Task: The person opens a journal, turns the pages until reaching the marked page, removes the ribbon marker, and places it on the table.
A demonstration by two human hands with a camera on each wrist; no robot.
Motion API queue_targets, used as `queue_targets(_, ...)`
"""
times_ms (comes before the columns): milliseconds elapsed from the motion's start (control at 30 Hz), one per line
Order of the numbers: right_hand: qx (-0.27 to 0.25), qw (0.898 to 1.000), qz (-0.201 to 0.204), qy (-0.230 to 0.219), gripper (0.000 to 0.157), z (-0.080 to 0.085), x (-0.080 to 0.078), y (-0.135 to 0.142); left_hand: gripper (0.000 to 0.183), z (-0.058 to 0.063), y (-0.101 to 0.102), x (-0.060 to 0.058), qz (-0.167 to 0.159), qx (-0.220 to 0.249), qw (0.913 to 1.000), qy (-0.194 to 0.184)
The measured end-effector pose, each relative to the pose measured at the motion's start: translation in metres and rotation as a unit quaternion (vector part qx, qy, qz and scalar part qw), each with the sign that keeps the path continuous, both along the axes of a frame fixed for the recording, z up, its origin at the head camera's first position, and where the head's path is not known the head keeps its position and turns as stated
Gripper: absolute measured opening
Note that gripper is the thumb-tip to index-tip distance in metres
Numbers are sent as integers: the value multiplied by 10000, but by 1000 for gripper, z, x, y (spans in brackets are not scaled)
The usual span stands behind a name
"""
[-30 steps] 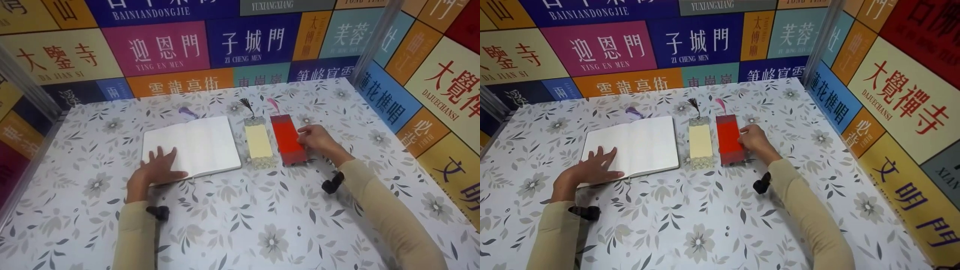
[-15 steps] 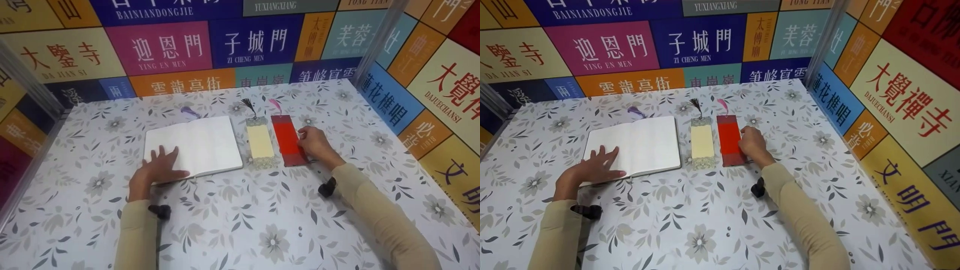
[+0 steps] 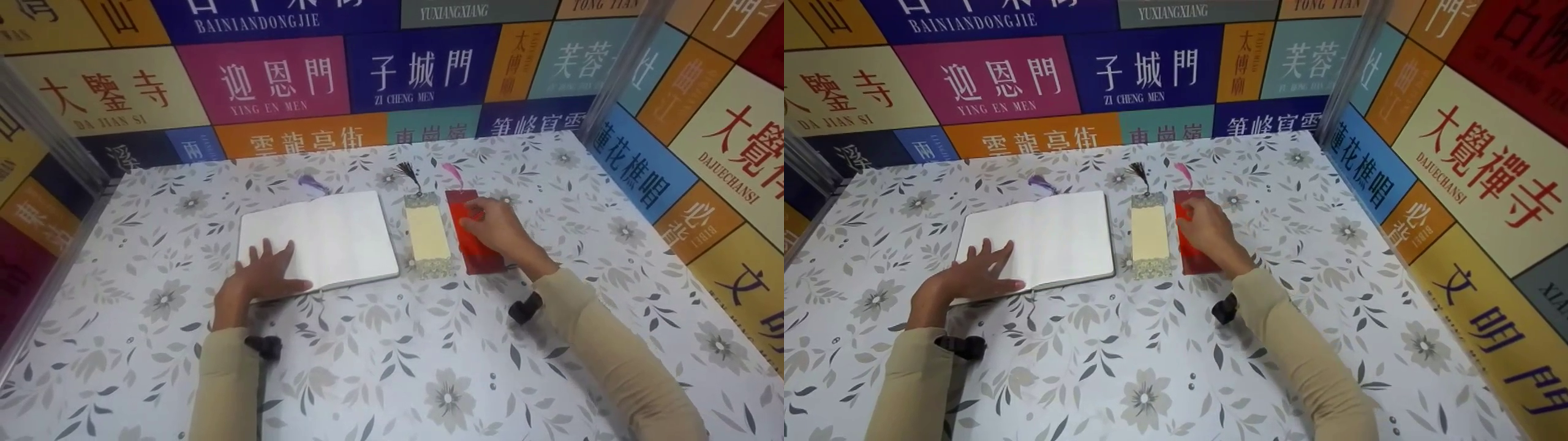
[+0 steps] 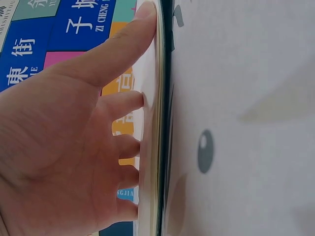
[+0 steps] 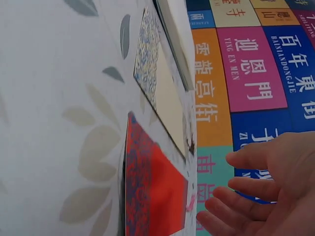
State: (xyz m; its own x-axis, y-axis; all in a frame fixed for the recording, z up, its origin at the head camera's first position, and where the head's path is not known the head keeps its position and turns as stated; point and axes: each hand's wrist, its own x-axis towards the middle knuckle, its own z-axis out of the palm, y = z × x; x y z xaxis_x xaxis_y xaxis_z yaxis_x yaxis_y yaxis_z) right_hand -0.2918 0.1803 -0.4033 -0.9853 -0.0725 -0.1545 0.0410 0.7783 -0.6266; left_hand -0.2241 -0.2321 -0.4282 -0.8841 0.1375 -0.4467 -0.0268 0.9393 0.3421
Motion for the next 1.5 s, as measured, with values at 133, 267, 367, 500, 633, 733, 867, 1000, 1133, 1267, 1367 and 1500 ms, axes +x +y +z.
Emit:
queue_targets(133, 27, 9991, 354, 217, 52, 2, 7, -14, 100, 1, 1, 0, 44, -14, 10000, -56)
queue_targets(267, -169, 9946, 774, 669, 51, 4, 15, -25, 100, 2, 2, 0, 26, -21, 10000, -36)
queue_targets(367, -335, 9864, 1202, 1071, 50, 5, 20, -33, 100, 2, 2, 0, -16, 35, 10000, 4)
queue_targets(500, -348, 9763, 1855, 1060, 54, 6, 27, -47, 100, 2, 0, 0, -5, 62, 10000, -28)
queue_targets(633, -177, 9712, 2267, 706, 61, 8, 34, -62, 101, 1, 0, 0, 56, 50, 10000, -63)
queue_targets(733, 27, 9662, 2518, 544, 64, 11, 36, -75, 101, 1, 0, -1, 102, 54, 9999, -73)
queue_targets(867, 267, 9565, 2866, 467, 67, 14, 36, -92, 102, 0, 1, -1, 124, 101, 9999, -30)
queue_targets(1000, 413, 9506, 3051, 400, 66, 13, 36, -107, 100, -1, 1, 0, 92, 100, 9999, 40)
queue_targets(1133, 577, 9441, 3231, 309, 66, 6, 34, -118, 98, -1, 1, 1, 35, 35, 10000, 59)
queue_targets(1267, 701, 9346, 3473, 313, 64, -2, 32, -124, 98, 1, 2, 1, 4, 59, 10000, 52)
queue_targets(1367, 748, 9308, 3573, 201, 66, -6, 32, -126, 97, 2, 3, 0, 24, 81, 10000, 16)
queue_targets(1500, 758, 9322, 3536, -134, 69, -9, 33, -130, 97, 4, 5, 1, 18, 61, 10000, -33)
